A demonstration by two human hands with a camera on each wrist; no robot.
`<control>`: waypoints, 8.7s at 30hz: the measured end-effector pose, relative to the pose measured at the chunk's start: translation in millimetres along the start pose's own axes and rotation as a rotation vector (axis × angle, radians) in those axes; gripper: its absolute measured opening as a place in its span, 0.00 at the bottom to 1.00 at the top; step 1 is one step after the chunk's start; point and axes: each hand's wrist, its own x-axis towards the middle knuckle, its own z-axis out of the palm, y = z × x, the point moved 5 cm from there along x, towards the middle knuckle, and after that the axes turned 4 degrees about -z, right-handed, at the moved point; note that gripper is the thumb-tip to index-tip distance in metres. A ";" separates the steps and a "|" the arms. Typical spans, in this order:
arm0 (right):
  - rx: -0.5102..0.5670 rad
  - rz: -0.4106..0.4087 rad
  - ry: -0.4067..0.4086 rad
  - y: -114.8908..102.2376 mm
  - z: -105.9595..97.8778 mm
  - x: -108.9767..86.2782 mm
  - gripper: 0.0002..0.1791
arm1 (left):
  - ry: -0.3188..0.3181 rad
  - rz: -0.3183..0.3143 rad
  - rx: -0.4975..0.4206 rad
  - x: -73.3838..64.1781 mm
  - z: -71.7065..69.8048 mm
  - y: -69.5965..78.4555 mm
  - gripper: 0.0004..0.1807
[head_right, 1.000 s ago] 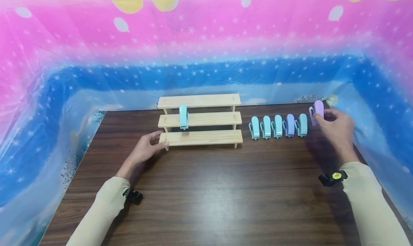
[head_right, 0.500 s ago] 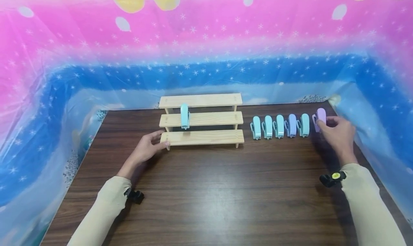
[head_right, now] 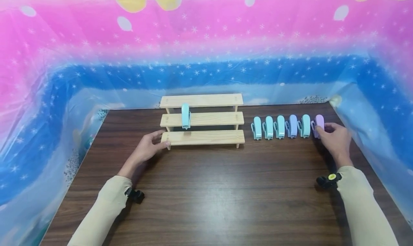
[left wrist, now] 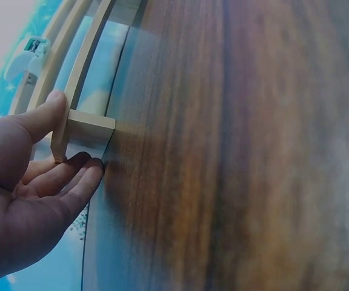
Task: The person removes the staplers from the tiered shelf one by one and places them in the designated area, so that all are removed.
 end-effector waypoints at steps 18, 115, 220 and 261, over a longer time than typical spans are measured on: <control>0.055 0.109 -0.038 11.5 6.1 2.1 0.47 | -0.006 -0.001 -0.011 -0.1 2.3 0.5 0.39; 0.404 -0.548 -0.290 -328.7 194.7 -88.5 0.32 | -0.001 -0.024 0.000 0.1 0.4 0.9 0.39; 0.265 -0.429 0.003 -317.4 133.3 -96.2 0.21 | 0.008 -0.004 0.016 0.4 0.0 2.5 0.39; 0.067 -0.262 0.168 -198.2 17.5 -57.8 0.29 | 0.002 0.001 0.036 1.2 -0.9 1.4 0.41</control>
